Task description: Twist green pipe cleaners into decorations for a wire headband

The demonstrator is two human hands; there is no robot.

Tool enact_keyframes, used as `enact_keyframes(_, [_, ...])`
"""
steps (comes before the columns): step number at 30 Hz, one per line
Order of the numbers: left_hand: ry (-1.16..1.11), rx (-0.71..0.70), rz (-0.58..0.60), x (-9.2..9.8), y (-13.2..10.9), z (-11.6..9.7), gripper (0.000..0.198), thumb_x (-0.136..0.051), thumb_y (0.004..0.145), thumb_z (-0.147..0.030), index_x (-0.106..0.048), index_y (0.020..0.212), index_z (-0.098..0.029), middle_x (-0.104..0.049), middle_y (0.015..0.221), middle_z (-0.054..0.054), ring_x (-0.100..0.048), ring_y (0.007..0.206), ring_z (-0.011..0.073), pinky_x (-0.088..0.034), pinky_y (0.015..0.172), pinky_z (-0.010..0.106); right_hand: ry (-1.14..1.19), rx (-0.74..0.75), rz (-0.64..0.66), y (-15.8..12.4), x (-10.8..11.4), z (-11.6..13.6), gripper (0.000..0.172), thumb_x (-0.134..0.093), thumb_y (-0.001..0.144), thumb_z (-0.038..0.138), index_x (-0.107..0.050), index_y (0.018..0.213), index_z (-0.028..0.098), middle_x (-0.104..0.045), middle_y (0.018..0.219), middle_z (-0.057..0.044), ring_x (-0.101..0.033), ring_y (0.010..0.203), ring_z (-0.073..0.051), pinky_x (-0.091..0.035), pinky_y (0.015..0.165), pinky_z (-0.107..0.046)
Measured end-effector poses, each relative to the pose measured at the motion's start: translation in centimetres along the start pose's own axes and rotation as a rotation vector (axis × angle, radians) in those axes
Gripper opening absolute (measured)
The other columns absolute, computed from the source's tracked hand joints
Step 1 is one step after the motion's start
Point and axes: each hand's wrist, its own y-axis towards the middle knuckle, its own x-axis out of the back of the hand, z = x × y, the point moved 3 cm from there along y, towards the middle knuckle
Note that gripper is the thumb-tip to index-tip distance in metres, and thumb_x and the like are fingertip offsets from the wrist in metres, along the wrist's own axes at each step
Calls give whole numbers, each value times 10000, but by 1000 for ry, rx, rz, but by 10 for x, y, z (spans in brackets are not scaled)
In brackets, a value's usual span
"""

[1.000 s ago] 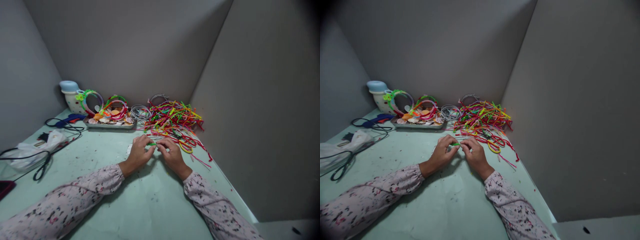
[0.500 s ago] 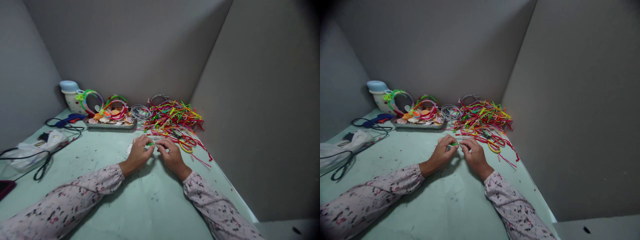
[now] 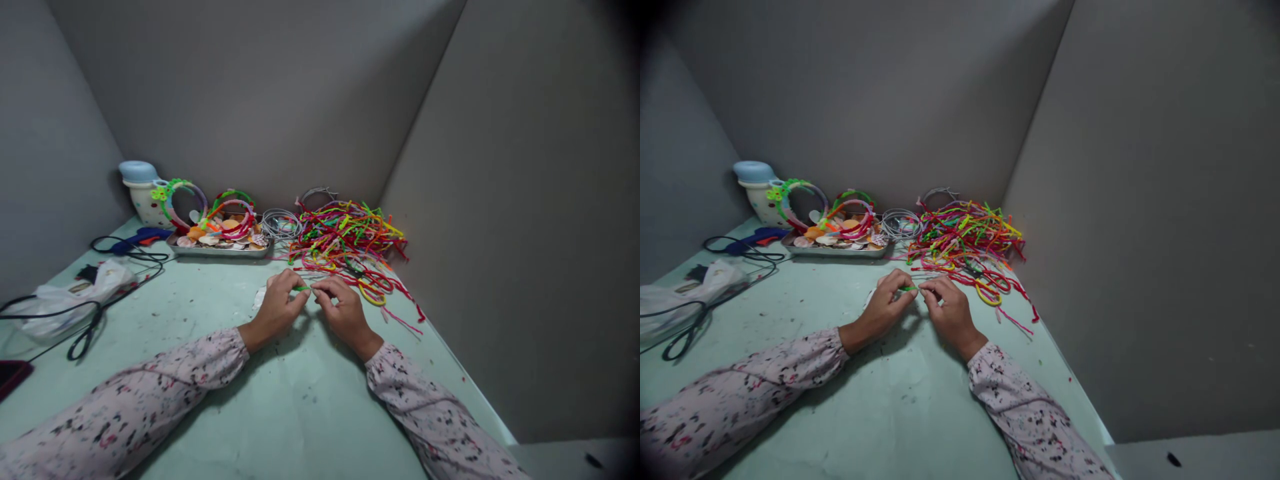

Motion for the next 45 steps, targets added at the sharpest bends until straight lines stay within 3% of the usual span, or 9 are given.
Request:
enact_keyframes(11, [-24,-25,0,0,0,-1,140,-482,888,-262,-518,772,-192,-553,848,15,-524,867,183,-384,879,366,10,-13,-10,-1,-2,1,135,-557,890,211,-683,937,207,-662,885,-43,-611,784,-164,-495,710,-297])
enact_keyframes(20, [-16,-46,8,3,1,-2,170,-443,923,-263,-589,863,-200,-600,903,27,-546,922,190,-376,908,373,338,-292,-23,-1,-6,-10,182,-606,854,348,-670,936,199,-641,967,-40,-645,625,-113,-534,582,-256])
enact_keyframes(26, [-3,-50,9,2,0,-3,163,-457,910,-255,-597,845,-203,-614,898,27,-554,912,193,-380,909,378,503,-496,63,0,-7,-13,221,-674,766,363,-628,895,190,-648,706,17,-639,577,-126,-520,567,-252])
enact_keyframes(45, [5,-89,32,0,-1,-4,165,-465,915,-259,-590,826,-199,-609,860,26,-553,875,190,-379,885,379,569,-554,98,1,-7,-16,166,-686,728,304,-635,823,177,-624,653,35,-611,591,-116,-458,597,-244])
